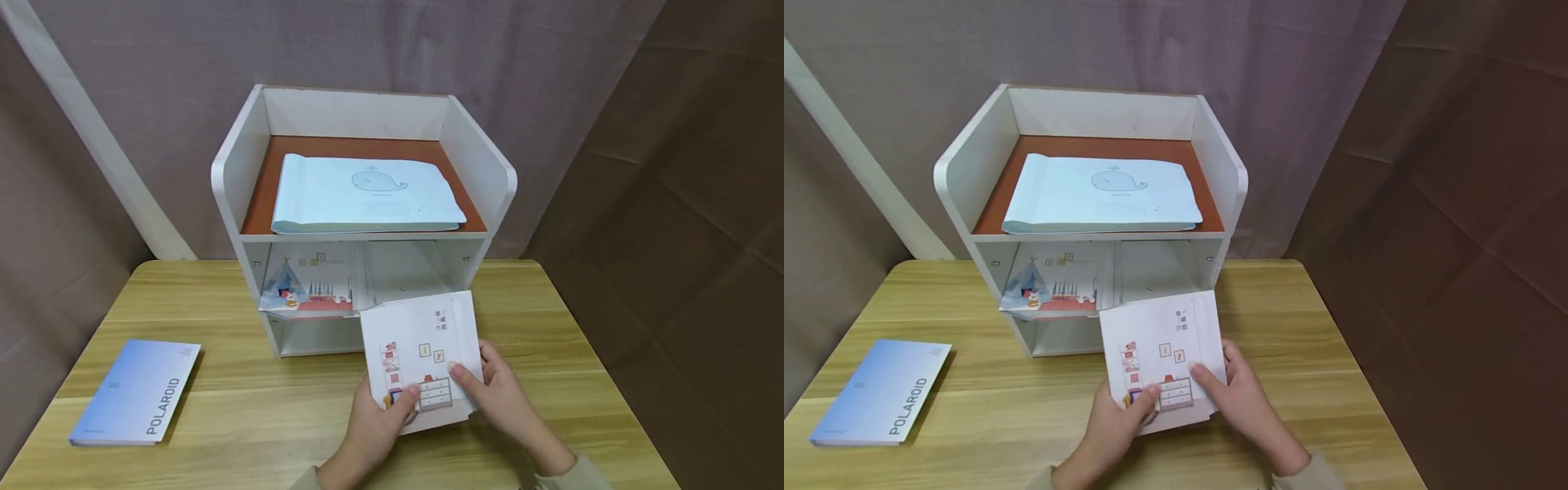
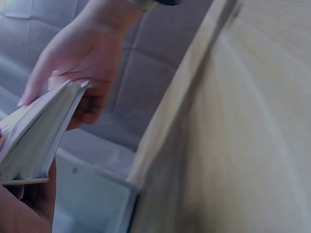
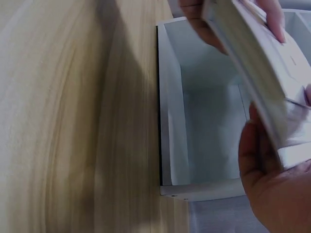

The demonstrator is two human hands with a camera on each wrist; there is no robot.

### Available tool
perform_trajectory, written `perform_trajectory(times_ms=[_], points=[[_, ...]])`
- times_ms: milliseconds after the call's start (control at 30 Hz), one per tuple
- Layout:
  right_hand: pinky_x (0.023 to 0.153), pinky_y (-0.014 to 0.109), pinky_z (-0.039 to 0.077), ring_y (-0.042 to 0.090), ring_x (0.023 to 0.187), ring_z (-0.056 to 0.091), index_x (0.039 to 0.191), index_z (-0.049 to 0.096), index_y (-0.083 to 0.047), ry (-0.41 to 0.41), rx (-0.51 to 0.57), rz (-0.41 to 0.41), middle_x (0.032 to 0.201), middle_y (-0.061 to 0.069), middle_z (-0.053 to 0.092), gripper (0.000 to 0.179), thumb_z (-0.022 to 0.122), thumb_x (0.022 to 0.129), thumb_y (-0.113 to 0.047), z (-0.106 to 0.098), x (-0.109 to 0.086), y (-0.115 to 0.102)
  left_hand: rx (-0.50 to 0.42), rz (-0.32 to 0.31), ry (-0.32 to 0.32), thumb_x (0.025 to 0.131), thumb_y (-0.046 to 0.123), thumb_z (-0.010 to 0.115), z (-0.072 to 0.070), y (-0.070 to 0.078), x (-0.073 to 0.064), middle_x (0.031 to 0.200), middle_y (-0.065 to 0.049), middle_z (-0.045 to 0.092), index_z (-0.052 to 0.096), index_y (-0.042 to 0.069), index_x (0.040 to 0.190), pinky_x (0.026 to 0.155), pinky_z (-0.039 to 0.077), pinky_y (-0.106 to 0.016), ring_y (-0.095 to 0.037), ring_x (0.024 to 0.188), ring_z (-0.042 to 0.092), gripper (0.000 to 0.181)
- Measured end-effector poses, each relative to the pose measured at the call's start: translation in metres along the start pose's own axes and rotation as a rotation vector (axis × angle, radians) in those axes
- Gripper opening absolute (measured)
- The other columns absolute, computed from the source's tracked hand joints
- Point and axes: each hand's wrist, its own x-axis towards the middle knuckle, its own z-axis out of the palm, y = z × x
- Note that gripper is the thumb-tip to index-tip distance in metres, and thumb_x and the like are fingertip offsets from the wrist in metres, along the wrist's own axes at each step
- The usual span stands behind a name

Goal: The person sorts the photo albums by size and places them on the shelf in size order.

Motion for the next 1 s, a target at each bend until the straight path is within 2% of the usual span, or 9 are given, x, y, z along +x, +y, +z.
perform_trajectory(times_ms=[167, 300, 467, 567, 700, 767, 1000], points=[[0.074, 0.039, 0.058, 0.027, 0.088, 0.069, 0.132, 0.043, 0.000, -0.112, -0.052, -0.023, 0.103, 0.018, 0.068, 0.042, 0.061, 0.095, -0.009, 0.004, -0.001, 0.004, 0.028, -0.033, 0.091, 0.091, 0.018, 0.069, -0.009, 0.015, 0.007, 0.102, -0.004, 0.070, 0.054, 0.008, 0.122, 0.073, 0.058, -0.034, -0.022, 0.086, 0.068, 0.035], [0.079, 0.035, 0.056, 0.025, 0.094, 0.067, 0.132, 0.047, 0.000, -0.147, -0.057, -0.035, 0.109, 0.016, 0.067, 0.043, 0.063, 0.094, -0.009, 0.007, 0.001, 0.006, 0.062, -0.057, 0.115, 0.091, 0.022, 0.069, -0.018, 0.027, 0.014, 0.102, -0.004, 0.070, 0.055, 0.009, 0.122, 0.073, 0.058, -0.033, -0.022, 0.086, 0.069, 0.036], [0.082, 0.038, 0.055, 0.026, 0.093, 0.067, 0.131, 0.046, 0.004, -0.118, 0.000, 0.017, 0.110, 0.018, 0.066, 0.044, 0.064, 0.094, -0.013, 0.011, 0.004, 0.005, 0.092, -0.058, 0.078, 0.093, 0.019, 0.067, -0.024, 0.039, 0.022, 0.106, -0.005, 0.070, 0.055, 0.009, 0.123, 0.077, 0.057, -0.032, -0.022, 0.091, 0.068, 0.034], [0.084, 0.043, 0.055, 0.028, 0.089, 0.067, 0.130, 0.045, 0.004, -0.075, 0.077, 0.082, 0.107, 0.019, 0.067, 0.046, 0.064, 0.094, -0.017, 0.013, 0.008, 0.002, 0.069, -0.077, 0.041, 0.093, 0.014, 0.065, -0.026, 0.045, 0.026, 0.109, -0.010, 0.068, 0.053, 0.004, 0.126, 0.079, 0.055, -0.031, -0.023, 0.094, 0.066, 0.036], [0.085, 0.043, 0.054, 0.028, 0.088, 0.067, 0.131, 0.044, 0.004, -0.044, 0.166, 0.128, 0.108, 0.016, 0.068, 0.046, 0.062, 0.096, -0.019, 0.016, 0.016, -0.005, 0.042, -0.117, 0.004, 0.093, 0.011, 0.064, -0.030, 0.054, 0.028, 0.113, -0.015, 0.065, 0.049, 0.000, 0.129, 0.082, 0.054, -0.031, -0.024, 0.098, 0.064, 0.042], [0.085, 0.041, 0.054, 0.026, 0.088, 0.067, 0.133, 0.043, 0.004, -0.042, 0.202, 0.127, 0.108, 0.014, 0.068, 0.046, 0.060, 0.097, -0.019, 0.017, 0.020, -0.007, 0.043, -0.135, -0.007, 0.093, 0.011, 0.064, -0.031, 0.057, 0.029, 0.115, -0.016, 0.064, 0.047, -0.002, 0.131, 0.083, 0.054, -0.032, -0.025, 0.099, 0.064, 0.043], [0.083, 0.036, 0.055, 0.021, 0.085, 0.068, 0.133, 0.041, 0.004, -0.036, 0.299, 0.090, 0.103, 0.009, 0.069, 0.044, 0.059, 0.098, -0.016, 0.018, 0.038, -0.017, -0.078, -0.152, -0.050, 0.098, 0.012, 0.058, -0.034, 0.061, 0.035, 0.121, -0.024, 0.057, 0.042, -0.006, 0.134, 0.087, 0.053, -0.041, -0.033, 0.104, 0.063, 0.043]])
